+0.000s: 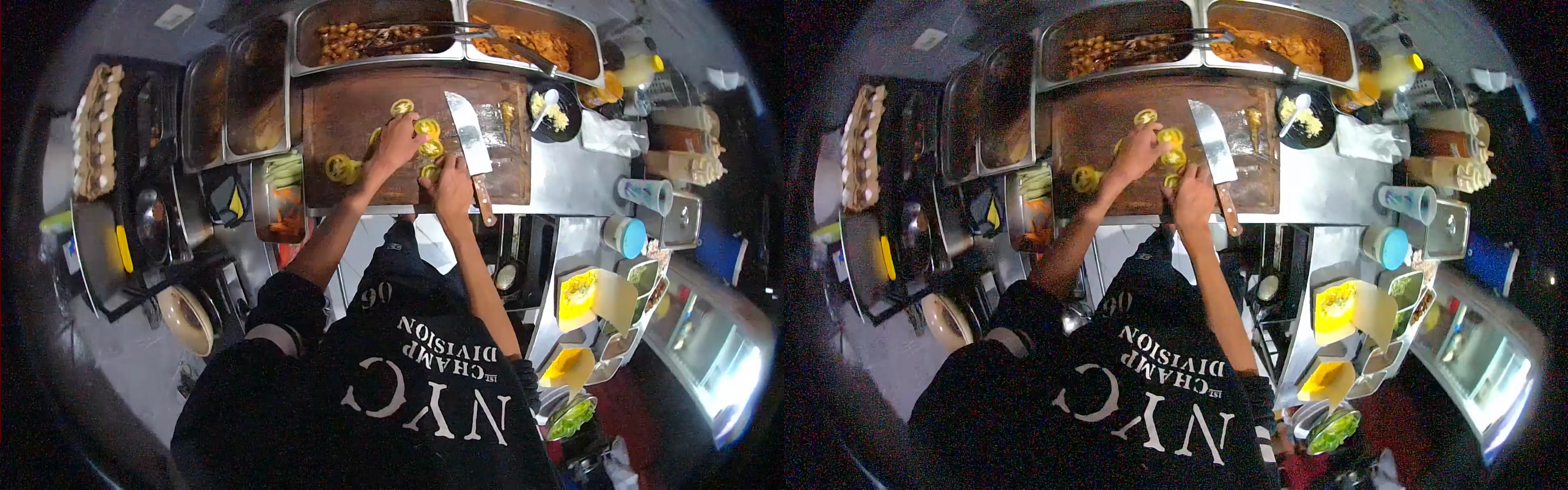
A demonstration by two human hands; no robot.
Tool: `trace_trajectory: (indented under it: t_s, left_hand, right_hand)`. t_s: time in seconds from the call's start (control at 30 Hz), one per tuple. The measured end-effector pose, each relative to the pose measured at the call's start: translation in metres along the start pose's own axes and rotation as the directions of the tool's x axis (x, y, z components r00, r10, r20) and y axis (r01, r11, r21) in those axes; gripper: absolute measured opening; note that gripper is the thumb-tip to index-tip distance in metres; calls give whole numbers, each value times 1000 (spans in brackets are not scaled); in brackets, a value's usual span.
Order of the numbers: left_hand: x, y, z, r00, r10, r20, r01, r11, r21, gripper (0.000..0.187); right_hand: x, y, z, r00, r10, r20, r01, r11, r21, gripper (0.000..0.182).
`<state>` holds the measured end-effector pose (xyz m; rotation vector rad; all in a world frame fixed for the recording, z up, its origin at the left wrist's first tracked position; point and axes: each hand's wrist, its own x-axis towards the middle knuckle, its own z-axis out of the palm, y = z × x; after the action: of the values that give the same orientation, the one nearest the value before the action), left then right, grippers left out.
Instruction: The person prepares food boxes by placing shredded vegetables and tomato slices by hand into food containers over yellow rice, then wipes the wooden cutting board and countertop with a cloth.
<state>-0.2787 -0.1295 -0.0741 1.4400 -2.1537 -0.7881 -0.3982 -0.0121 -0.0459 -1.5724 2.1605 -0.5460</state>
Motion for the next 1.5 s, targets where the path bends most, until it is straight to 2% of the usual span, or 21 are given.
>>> trace_trajectory:
  t_s: [0.1, 0.2, 0.23, 0.27, 0.33, 0.43, 0.5, 0.53, 0.6, 0.67, 0.73, 0.83, 0.93, 0.97, 1.03, 1.1, 1.13, 1.27, 1.3, 1.4, 1.5]
  left_hand:
    - [11, 12, -17, 908, -202, 366, 251, 964, -90, 43]
    - [13, -62, 25, 955, 152, 255, -138, 988, -71, 45]
    - [13, -60, 20, 959, 116, 257, -107, 993, -50, 42]
    - [13, -12, -11, 944, 23, 330, 62, 967, -246, 36]
    - [19, -14, -13, 948, 138, 288, -97, 983, -154, 34]
    - [25, -25, -13, 965, 78, 251, -80, 997, -5, 34]
    - [33, -38, -11, 949, 93, 301, -57, 990, -127, 25]
    - [32, -36, -12, 938, 20, 347, 58, 975, -214, 21]
    - [29, -23, -17, 962, -43, 270, 101, 974, -205, 17]
    - [26, -13, -30, 975, -43, 218, 77, 986, -149, 20]
    - [26, -16, -43, 984, 22, 175, -5, 995, -97, 22]
    - [6, 41, -44, 985, -50, 167, 69, 992, -108, 22]
    - [-35, 122, -12, 961, -117, 250, 148, 983, -112, 22]
    - [-54, 148, 10, 952, -110, 287, 165, 971, -174, 23]
    - [-104, 243, 61, 815, -194, 545, 318, 938, -141, 16]
    - [-153, 283, 121, 641, 100, 761, 295, 883, -365, 16]
    - [-173, 312, 145, 517, 57, 854, 379, 879, -288, 18]
    - [-205, 367, 217, 346, 219, 912, 364, 865, -345, 19]
    - [-202, 377, 227, 333, 230, 915, 322, 884, -339, 20]
    - [-194, 398, 258, 247, 228, 942, 290, 910, -296, 25]
    - [-187, 415, 278, 196, 262, 945, 236, 923, -304, 30]
  right_hand:
    - [-7, -6, 7, 994, 70, 86, -75, 996, 54, 45]
    - [-10, -3, 17, 975, 106, 196, -143, 972, 187, 27]
    - [-13, 0, 22, 996, 40, 85, -62, 960, 273, 18]
    - [-24, 12, 39, 971, -5, -240, 129, 854, 504, 10]
    - [-51, 12, -19, 997, 21, -70, 40, 650, 759, 11]
    - [-107, 52, -60, 927, 238, -288, 133, 509, 850, 20]
    - [-159, 108, -108, 854, 519, 49, -327, 461, 825, 19]
    - [-185, 141, -114, 761, 648, -5, -269, 323, 907, 18]
    - [-248, 222, -136, 576, 814, -82, -362, 343, 867, 20]
    - [-289, 283, -161, 411, 851, -328, -439, 500, 746, 21]
    - [-304, 322, -180, 315, 891, -327, -508, 449, 735, 24]
    - [-293, 350, -196, 280, 952, -124, -262, 200, 944, 30]
    - [-308, 342, -203, 290, 854, -432, -634, 509, 582, 34]
    - [-309, 322, -215, 256, 862, -438, -566, 501, 655, 34]
    - [-320, 309, -198, 366, 893, -262, -478, 421, 771, 28]
    - [-312, 282, -198, 610, 791, 39, -333, 212, 919, 25]
    - [-309, 273, -202, 707, 699, 110, -338, 196, 921, 22]
    - [-322, 298, -189, 645, 751, 145, -181, -34, 983, 16]
    - [-328, 309, -190, 578, 810, 96, -252, 66, 966, 15]
    - [-323, 326, -219, 500, 861, 94, -207, 13, 978, 18]
    - [-326, 347, -209, 513, 859, 7, -228, 129, 965, 19]
